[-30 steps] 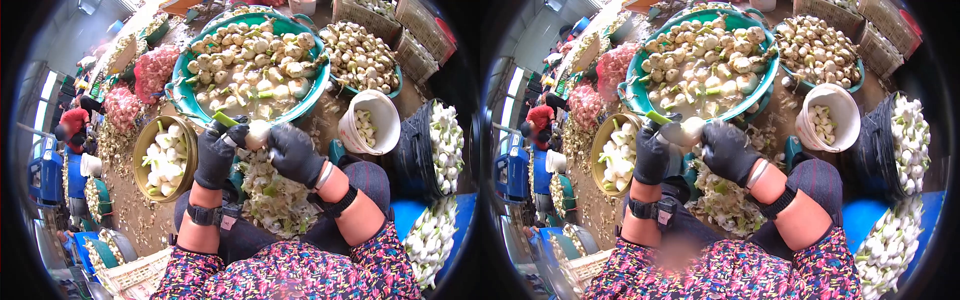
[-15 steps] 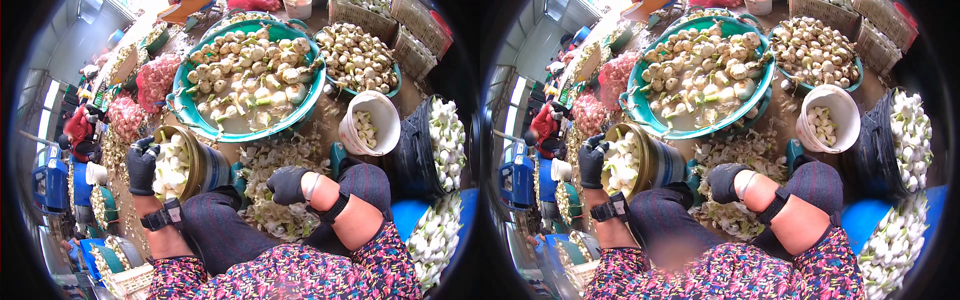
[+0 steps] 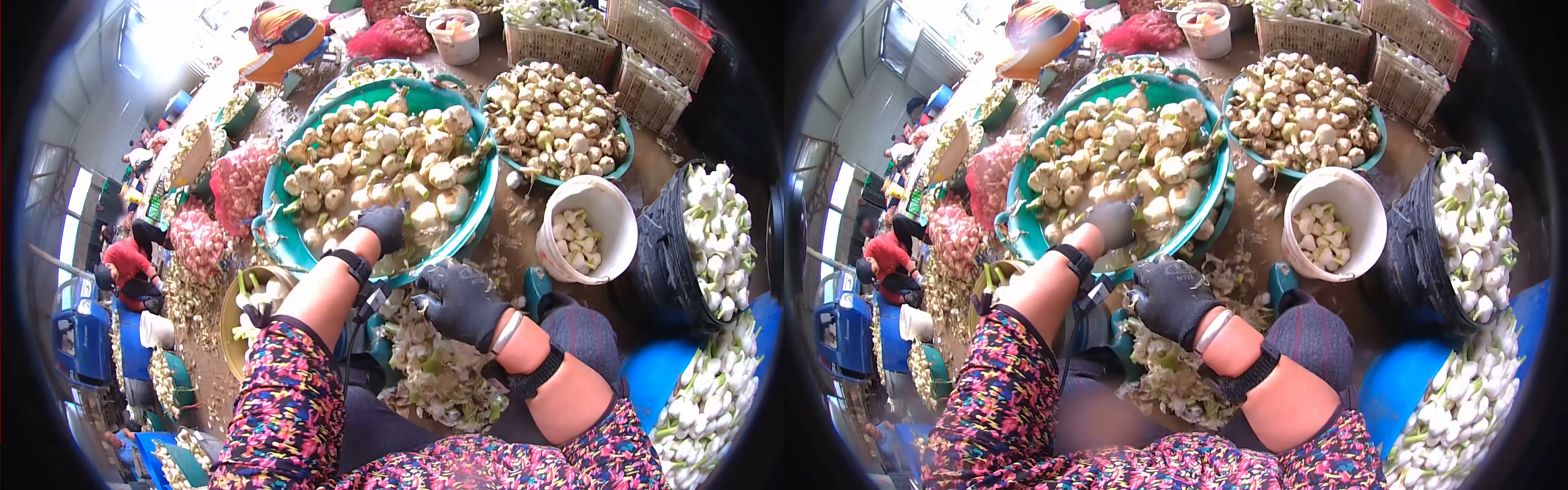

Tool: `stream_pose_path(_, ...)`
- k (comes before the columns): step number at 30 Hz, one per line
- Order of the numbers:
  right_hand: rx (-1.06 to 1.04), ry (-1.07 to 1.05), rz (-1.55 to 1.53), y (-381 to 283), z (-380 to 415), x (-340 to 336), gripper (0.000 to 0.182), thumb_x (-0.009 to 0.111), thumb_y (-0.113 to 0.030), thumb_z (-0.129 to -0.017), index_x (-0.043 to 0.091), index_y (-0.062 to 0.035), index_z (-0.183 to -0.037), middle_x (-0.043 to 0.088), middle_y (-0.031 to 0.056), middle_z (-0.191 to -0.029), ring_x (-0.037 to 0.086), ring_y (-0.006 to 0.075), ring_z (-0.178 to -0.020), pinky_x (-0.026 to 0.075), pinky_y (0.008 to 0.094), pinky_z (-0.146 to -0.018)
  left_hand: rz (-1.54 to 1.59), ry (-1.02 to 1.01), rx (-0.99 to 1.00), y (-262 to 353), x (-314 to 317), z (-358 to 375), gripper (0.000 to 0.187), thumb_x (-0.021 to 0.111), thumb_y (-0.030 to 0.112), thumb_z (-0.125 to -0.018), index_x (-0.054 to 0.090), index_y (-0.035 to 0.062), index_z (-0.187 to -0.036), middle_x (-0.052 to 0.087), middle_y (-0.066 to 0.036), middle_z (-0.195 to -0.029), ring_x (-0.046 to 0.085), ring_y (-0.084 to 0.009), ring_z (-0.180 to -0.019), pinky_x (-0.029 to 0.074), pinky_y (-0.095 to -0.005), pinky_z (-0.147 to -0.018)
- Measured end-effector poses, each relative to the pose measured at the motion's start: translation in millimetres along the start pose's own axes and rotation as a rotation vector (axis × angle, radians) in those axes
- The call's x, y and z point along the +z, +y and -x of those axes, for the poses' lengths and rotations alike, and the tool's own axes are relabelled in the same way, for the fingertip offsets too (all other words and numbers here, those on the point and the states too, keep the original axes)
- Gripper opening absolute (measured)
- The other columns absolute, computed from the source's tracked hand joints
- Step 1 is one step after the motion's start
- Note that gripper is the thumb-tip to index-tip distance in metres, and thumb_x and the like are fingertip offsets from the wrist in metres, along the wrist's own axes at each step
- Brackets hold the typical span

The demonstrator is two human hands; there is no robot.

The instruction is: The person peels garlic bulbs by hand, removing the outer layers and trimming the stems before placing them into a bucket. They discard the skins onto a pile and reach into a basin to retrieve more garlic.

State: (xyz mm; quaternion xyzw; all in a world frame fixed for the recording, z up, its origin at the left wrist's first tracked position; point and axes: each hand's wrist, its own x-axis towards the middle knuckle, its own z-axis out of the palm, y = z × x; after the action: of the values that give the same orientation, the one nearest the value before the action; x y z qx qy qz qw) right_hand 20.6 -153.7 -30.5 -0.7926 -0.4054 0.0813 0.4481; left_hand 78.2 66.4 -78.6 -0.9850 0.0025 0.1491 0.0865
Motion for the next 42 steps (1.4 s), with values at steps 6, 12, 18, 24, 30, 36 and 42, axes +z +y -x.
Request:
stream_pose_path(6,0.192,0.198,-0.138,-3.7,-7.7,-11.6,0.044,0.066,-0.015,-0.07,0.053,-0.0045,-0.111,0.057,0.0193,-0.1,0.056,0.033,-0.091,0.045,0.0396,-0.08,0.598,0.238,0.091,-23.7,-16.2,30.4,0.024,0.053,0.02,-0.079,0.065,0.0025,-0.089,0.064,-0.016,-0.074,0.062,-0.0301,-0.073,0.049,-0.036,-0.067)
stream_pose_path(12,0.193,0.036,-1.284,-1.5,-15.1,8.9,0.066,0.065,0.006,-0.068,0.039,-0.0025,-0.129,0.052,0.009,-0.118,0.052,0.0152,-0.103,0.046,0.0282,-0.087,1.618,0.276,0.097,16.7,-51.9,152.7,0.031,0.055,0.019,-0.087,0.056,-0.0025,-0.109,0.062,-0.007,-0.086,0.062,-0.0159,-0.077,0.05,-0.0261,-0.067)
stream_pose_path(18,0.134,0.004,-1.251,-19.0,-6.5,25.0,0.067,0.07,0.004,-0.068,0.039,-0.0004,-0.127,0.054,0.0095,-0.113,0.056,0.0154,-0.098,0.049,0.0284,-0.083,1.26,0.665,0.05,33.5,-12.0,168.2,0.033,0.057,0.026,-0.086,0.056,-0.0007,-0.106,0.06,-0.006,-0.088,0.058,-0.0129,-0.075,0.047,-0.0253,-0.071)
stream_pose_path(24,0.247,0.066,-1.22,-15.8,-5.8,28.0,0.057,0.067,-0.002,-0.074,0.041,0.0,-0.125,0.055,0.0086,-0.11,0.056,0.0156,-0.097,0.048,0.0292,-0.084,1.777,0.553,-0.097,38.3,-27.2,173.1,0.022,0.059,0.015,-0.084,0.059,-0.0019,-0.098,0.062,-0.006,-0.083,0.059,-0.0128,-0.073,0.049,-0.0257,-0.068)
stream_pose_path(30,0.309,0.027,-1.323,-18.9,-6.1,20.7,0.055,0.067,-0.009,-0.075,0.043,0.0016,-0.123,0.056,0.0089,-0.107,0.056,0.0154,-0.094,0.047,0.0283,-0.083,0.937,0.717,0.194,24.9,-24.6,177.4,0.021,0.057,0.013,-0.084,0.059,-0.0028,-0.097,0.062,-0.007,-0.091,0.061,-0.0154,-0.077,0.049,-0.027,-0.069)
stream_pose_path(36,0.274,0.027,-1.255,-18.1,-2.1,20.6,0.055,0.067,-0.006,-0.075,0.042,0.0004,-0.124,0.056,0.0085,-0.108,0.056,0.0151,-0.096,0.047,0.0279,-0.085,1.002,0.722,0.069,40.2,-24.9,174.0,0.021,0.058,0.013,-0.083,0.06,-0.0021,-0.097,0.062,-0.008,-0.092,0.061,-0.0151,-0.076,0.05,-0.0284,-0.067)
stream_pose_path(42,0.3,-0.004,-1.24,-12.4,-3.0,26.5,0.048,0.064,-0.014,-0.08,0.045,-0.0005,-0.122,0.056,0.0086,-0.109,0.056,0.0163,-0.095,0.048,0.0295,-0.082,1.711,0.537,-0.107,41.4,-28.8,173.7,0.018,0.056,0.009,-0.08,0.061,-0.002,-0.094,0.063,-0.005,-0.08,0.059,-0.0122,-0.067,0.049,-0.0256,-0.062)
